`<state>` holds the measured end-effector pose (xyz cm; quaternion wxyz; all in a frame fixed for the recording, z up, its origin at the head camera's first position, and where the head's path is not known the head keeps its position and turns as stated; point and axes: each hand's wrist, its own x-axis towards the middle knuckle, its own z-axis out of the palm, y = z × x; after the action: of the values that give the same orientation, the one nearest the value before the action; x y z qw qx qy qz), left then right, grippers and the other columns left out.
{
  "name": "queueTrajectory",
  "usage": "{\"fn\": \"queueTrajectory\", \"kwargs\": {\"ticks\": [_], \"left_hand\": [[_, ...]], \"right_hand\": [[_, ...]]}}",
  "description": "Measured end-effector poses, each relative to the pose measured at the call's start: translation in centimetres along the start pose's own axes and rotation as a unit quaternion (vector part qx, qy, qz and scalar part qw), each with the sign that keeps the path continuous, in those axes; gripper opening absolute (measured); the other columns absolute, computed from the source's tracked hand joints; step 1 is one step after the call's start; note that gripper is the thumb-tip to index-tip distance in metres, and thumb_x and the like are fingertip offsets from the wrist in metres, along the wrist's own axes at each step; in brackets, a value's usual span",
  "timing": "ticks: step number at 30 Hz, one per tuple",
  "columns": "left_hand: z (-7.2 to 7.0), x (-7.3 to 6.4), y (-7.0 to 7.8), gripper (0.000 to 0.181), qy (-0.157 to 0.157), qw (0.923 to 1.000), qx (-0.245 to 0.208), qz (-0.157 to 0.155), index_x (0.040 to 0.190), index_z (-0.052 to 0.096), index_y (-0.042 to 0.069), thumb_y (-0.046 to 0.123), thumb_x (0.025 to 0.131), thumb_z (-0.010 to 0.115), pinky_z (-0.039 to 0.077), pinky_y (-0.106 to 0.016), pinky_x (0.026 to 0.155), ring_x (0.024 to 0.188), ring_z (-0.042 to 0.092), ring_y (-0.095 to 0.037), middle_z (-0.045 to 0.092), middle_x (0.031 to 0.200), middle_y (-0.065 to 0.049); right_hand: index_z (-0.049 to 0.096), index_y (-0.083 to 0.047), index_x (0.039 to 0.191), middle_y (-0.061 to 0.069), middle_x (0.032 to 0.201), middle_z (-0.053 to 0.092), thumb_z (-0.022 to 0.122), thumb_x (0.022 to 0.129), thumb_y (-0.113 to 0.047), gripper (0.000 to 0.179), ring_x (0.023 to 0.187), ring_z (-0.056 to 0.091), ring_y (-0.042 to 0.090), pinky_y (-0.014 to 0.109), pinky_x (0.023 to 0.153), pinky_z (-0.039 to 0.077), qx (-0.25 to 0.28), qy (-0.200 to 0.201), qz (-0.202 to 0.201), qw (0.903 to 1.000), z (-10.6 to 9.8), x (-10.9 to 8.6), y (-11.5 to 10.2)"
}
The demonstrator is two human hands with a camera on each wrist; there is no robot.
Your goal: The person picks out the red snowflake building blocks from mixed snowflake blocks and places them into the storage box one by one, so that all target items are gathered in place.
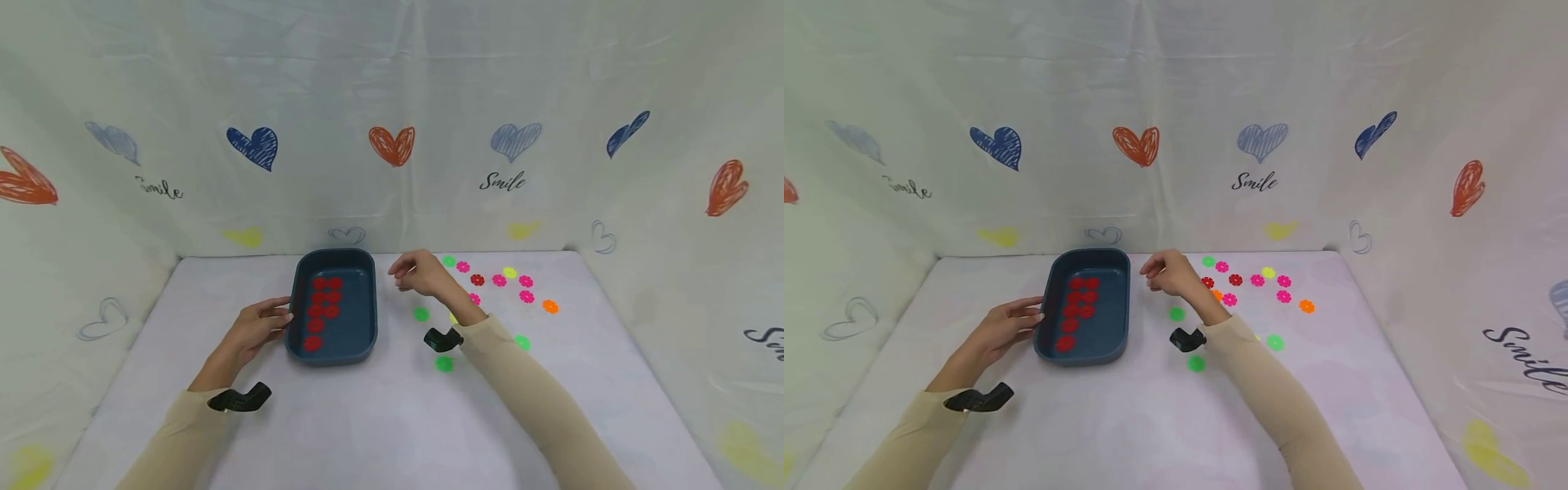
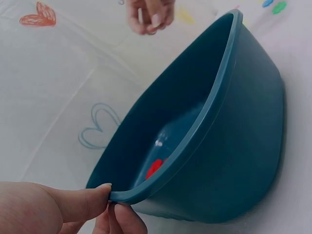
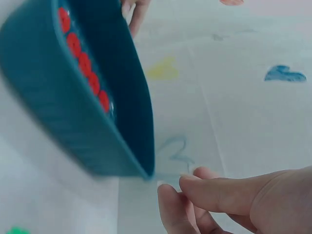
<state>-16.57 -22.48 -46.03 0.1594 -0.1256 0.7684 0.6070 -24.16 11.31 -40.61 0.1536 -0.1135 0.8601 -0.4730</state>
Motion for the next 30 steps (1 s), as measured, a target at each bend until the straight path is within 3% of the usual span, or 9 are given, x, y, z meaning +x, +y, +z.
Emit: {"fn": "queueTrajectory", "kwargs": {"ticks": [8, 15, 30], "left_hand": [[-0.3, -0.2, -0.1, 0.060, -0.001, 1.0000, 0.005, -0.001, 0.160, 0.038, -0.005, 0.004, 0.106, 0.062, 0.056, -0.021, 0.079, 0.092, 0.060, -0.006, 0.056, 0.129, -0.014], [-0.5, -0.2, -0.3, 0.061, -0.002, 1.0000, 0.004, -0.007, 0.161, 0.038, -0.003, 0.005, 0.106, 0.062, 0.056, -0.021, 0.079, 0.092, 0.060, -0.005, 0.055, 0.129, -0.012], [-0.2, 0.4, -0.3, 0.062, -0.005, 0.9999, -0.001, -0.013, 0.161, 0.038, -0.003, 0.006, 0.106, 0.064, 0.056, -0.021, 0.078, 0.090, 0.060, -0.005, 0.056, 0.121, -0.005]], "right_hand": [[0.071, 0.010, 0.117, 0.015, 0.097, 0.065, 0.065, 0.096, 0.009, 0.022, 0.099, 0.075, 0.043, 0.049, 0.094, 0.060, 0.024, 0.027, 0.015, 0.9992, -2.6, -1.7, 3.1], [0.069, 0.012, 0.122, 0.017, 0.104, 0.067, 0.066, 0.096, 0.007, 0.027, 0.098, 0.073, 0.032, 0.048, 0.096, 0.060, 0.023, 0.062, 0.044, 0.9969, -4.5, -2.5, 6.0], [0.069, 0.006, 0.128, 0.024, 0.121, 0.067, 0.067, 0.100, -0.001, 0.029, 0.104, 0.068, 0.034, 0.036, 0.092, 0.061, -0.013, 0.135, 0.103, 0.9854, -7.8, -4.3, 11.5]]}}
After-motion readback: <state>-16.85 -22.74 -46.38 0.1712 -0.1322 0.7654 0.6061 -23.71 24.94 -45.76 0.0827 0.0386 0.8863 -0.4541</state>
